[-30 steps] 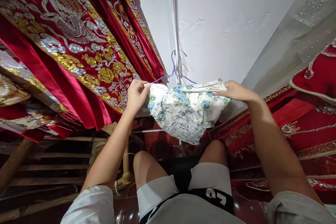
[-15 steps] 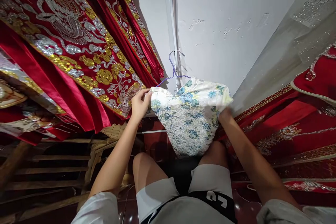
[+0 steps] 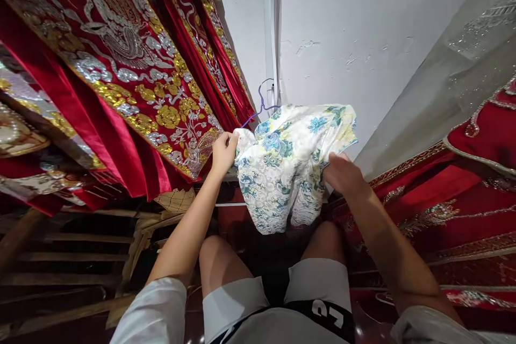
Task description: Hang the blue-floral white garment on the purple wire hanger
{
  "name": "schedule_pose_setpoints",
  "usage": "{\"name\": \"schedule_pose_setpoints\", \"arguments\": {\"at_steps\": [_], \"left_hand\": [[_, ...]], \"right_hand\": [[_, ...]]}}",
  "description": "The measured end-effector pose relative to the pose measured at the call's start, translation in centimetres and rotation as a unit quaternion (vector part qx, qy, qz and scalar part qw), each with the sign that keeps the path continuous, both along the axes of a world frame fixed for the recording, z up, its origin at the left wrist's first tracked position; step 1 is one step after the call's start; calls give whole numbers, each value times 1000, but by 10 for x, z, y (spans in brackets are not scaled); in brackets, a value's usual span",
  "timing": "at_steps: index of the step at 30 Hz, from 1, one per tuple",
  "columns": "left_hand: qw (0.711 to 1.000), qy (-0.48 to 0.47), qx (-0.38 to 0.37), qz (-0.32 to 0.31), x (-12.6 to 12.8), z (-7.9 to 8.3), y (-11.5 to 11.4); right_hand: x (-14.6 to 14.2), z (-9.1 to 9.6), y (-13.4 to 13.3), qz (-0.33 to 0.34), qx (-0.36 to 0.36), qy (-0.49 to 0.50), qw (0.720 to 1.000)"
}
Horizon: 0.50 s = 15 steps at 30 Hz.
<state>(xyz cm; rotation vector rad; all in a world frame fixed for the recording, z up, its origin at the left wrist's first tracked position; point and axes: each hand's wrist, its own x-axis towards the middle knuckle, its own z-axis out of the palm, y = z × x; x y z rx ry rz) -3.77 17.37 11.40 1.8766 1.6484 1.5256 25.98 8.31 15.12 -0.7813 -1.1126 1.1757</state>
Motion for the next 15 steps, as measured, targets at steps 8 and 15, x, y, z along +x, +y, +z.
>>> {"name": "schedule_pose_setpoints", "arguments": {"at_steps": [8, 15], "left_hand": [[989, 86, -12, 122, 4, -11, 10], [997, 8, 61, 55, -10, -45, -5]], "right_hand": [[11, 8, 14, -6, 28, -34, 999], [-46, -26, -59, 262, 195, -232, 916]]}}
